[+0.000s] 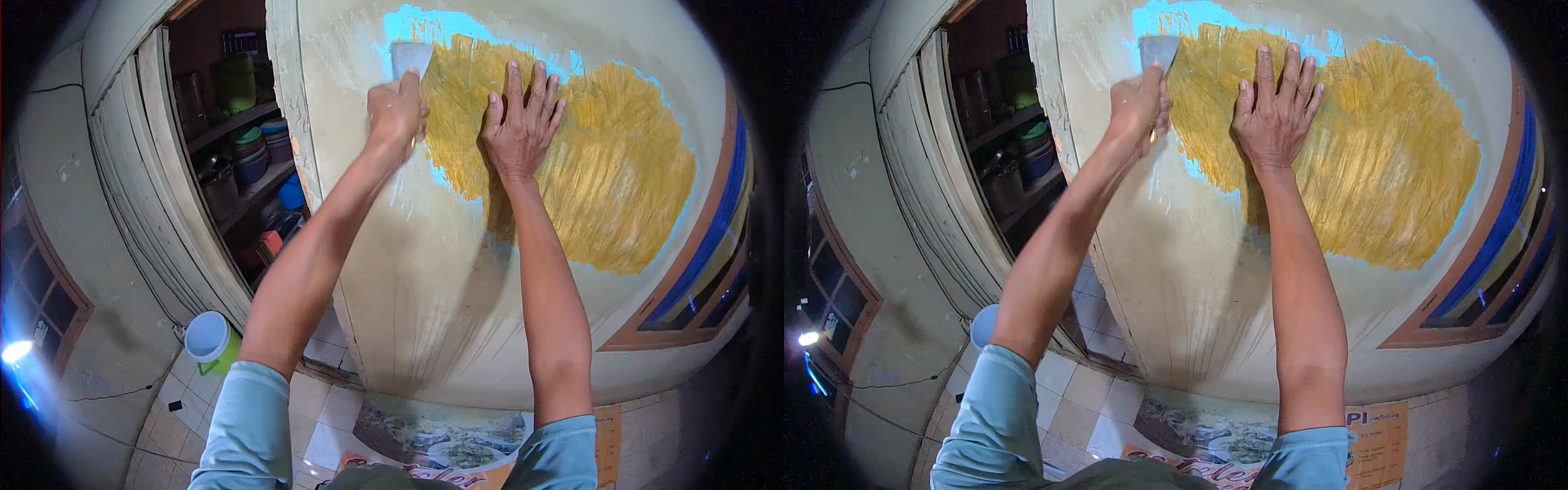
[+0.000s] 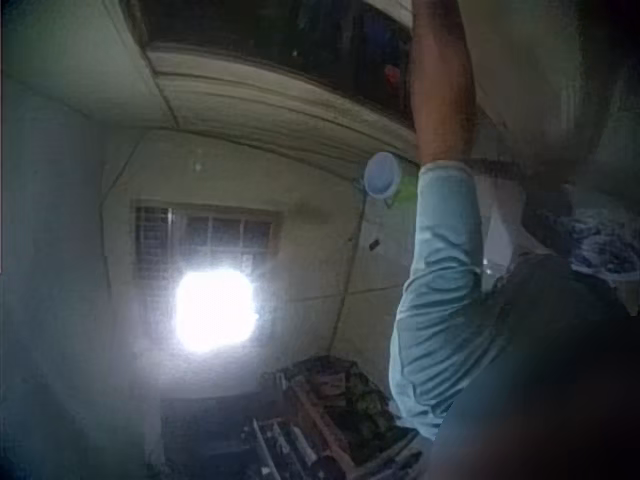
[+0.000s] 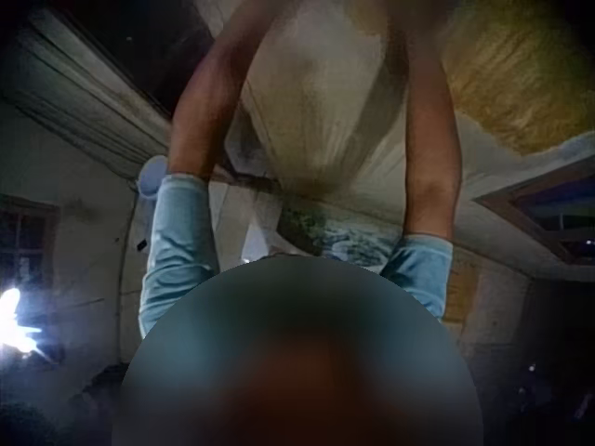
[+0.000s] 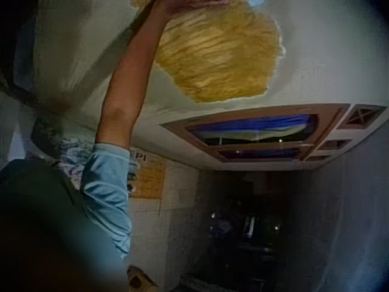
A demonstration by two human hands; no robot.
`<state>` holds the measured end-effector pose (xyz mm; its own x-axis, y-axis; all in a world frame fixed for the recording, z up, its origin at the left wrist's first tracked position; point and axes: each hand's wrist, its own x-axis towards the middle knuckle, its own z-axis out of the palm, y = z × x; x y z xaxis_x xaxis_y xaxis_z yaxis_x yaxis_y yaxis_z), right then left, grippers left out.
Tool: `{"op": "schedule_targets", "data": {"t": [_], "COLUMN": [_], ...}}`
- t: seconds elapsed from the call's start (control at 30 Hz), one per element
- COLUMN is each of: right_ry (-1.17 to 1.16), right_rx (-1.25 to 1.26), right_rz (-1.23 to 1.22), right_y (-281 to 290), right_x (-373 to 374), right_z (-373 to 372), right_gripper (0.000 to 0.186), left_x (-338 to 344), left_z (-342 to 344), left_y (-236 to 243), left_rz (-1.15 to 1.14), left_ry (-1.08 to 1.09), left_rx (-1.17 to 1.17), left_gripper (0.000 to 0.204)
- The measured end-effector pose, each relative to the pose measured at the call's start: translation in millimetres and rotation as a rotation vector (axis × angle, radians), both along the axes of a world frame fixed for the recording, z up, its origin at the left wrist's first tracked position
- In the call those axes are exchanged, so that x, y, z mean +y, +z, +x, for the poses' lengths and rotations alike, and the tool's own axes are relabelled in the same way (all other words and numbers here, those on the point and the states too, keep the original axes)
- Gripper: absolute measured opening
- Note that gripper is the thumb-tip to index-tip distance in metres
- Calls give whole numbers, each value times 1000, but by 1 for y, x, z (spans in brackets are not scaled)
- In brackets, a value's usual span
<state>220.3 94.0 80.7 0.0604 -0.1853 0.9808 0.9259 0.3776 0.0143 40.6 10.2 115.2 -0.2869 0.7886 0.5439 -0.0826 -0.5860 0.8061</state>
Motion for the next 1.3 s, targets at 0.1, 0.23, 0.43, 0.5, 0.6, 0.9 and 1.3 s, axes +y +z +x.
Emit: {"op": "schedule_targets", "data": {"t": [0.1, 0.23, 0.43, 0.5, 0.6, 0.9, 1.3], "right_ry": [27, 17, 15, 29, 22, 43, -2], "right_rx": [5, -2, -2, 0, 3, 5, 1], "right_rz": [6, -5, -5, -10, -17, -14, -5], "right_y": [3, 1, 1, 1, 1, 1, 0], "right_x": [-4, -2, -4, -7, -6, -8, -2], "right_z": [-6, 1, -3, -6, -2, -7, -2], "right_gripper": [57, 57, 58, 58, 58, 58, 58], "left_x": [-2, 3, 0, 1, 3, 0, 0], "left_z": [-2, 3, -2, -7, -6, -6, 5], "left_y": [40, 16, 6, 34, 30, 23, 19], "left_rz": [62, 29, 44, 43, 48, 25, 6], "left_ry": [23, -1, 24, 19, -13, 37, 86], "left_rx": [-21, -51, -11, -9, -7, 31, 57], "left_gripper": [41, 43, 39, 39, 38, 44, 43]}}
